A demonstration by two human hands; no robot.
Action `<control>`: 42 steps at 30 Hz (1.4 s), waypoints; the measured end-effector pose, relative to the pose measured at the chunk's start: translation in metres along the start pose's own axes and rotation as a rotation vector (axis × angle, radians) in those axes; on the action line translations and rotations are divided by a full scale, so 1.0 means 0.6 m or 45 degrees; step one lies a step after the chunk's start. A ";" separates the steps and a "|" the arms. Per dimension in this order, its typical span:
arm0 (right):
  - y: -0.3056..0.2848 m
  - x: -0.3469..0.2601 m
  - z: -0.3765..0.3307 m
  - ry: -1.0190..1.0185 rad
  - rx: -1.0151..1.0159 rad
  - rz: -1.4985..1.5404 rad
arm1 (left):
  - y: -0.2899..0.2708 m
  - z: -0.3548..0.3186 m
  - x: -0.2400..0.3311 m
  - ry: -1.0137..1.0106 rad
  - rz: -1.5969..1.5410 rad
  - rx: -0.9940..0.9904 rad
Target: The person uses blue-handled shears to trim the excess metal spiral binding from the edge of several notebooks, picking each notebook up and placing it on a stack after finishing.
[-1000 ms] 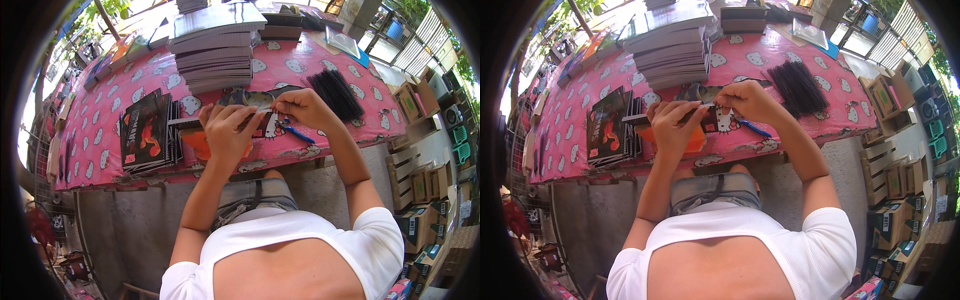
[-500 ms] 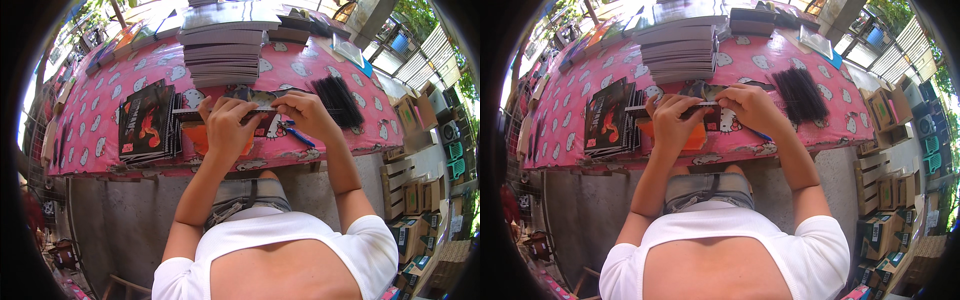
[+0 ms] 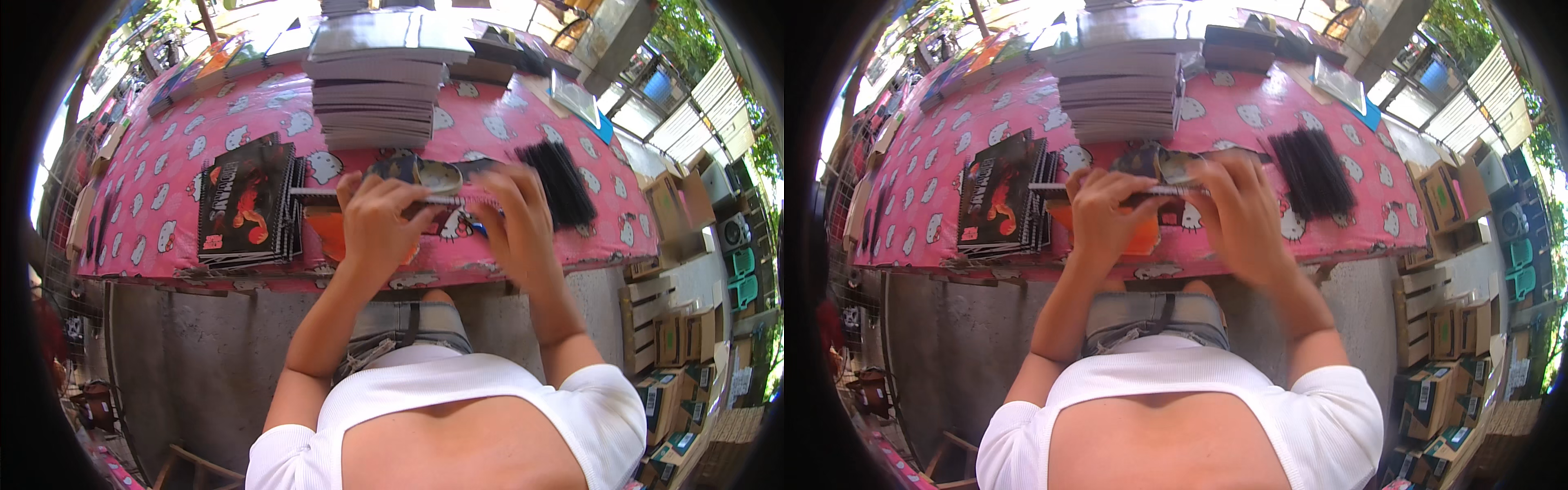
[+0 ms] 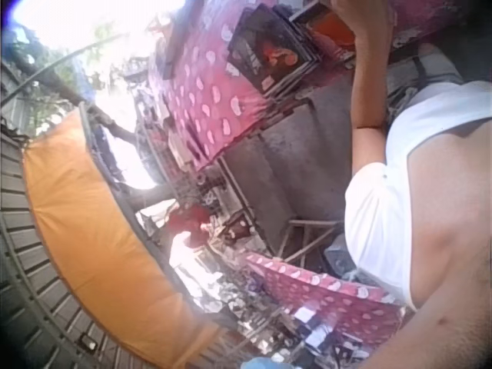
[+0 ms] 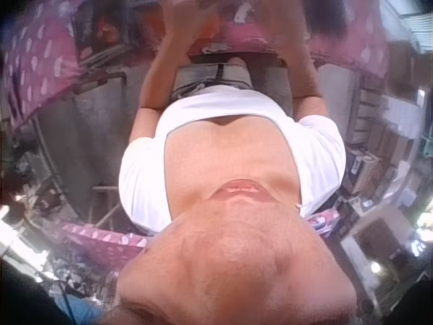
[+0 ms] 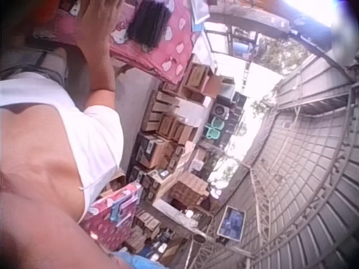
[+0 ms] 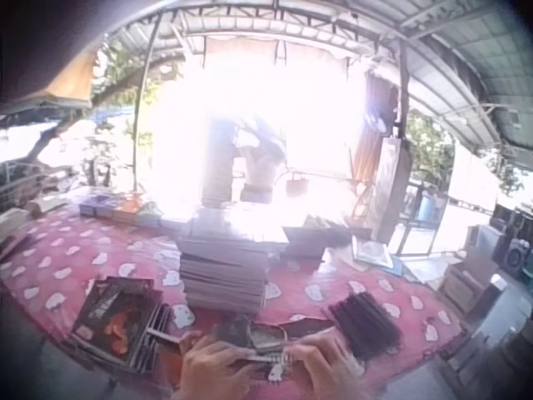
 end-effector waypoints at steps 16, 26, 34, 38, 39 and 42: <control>0.169 0.249 -0.007 0.522 -0.489 0.347 | -0.024 0.001 -0.006 0.037 -0.043 0.077; 0.122 0.193 0.006 0.378 -0.627 0.822 | -0.012 0.009 -0.019 -0.084 -0.180 -0.068; 0.165 0.186 0.039 0.398 -0.799 0.419 | -0.074 -0.005 -0.042 -0.276 0.326 0.011; 0.155 0.122 0.054 0.161 -0.630 1.181 | -0.070 -0.009 -0.080 -0.206 0.052 0.017; 0.184 0.140 0.059 0.449 -0.819 0.548 | -0.069 -0.010 -0.081 -0.195 0.014 -0.016; 0.147 0.113 0.062 0.581 -0.540 1.963 | -0.078 -0.022 -0.091 -0.241 -0.103 0.114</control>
Point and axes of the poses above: each hand's wrist, its own z-axis towards the middle knuckle, its own y-axis out of the palm, x = y × z, the point moved 5 cm from there along z, towards the middle knuckle, and after that the axes turned 7 degrees about -x, right-handed, at the moved point
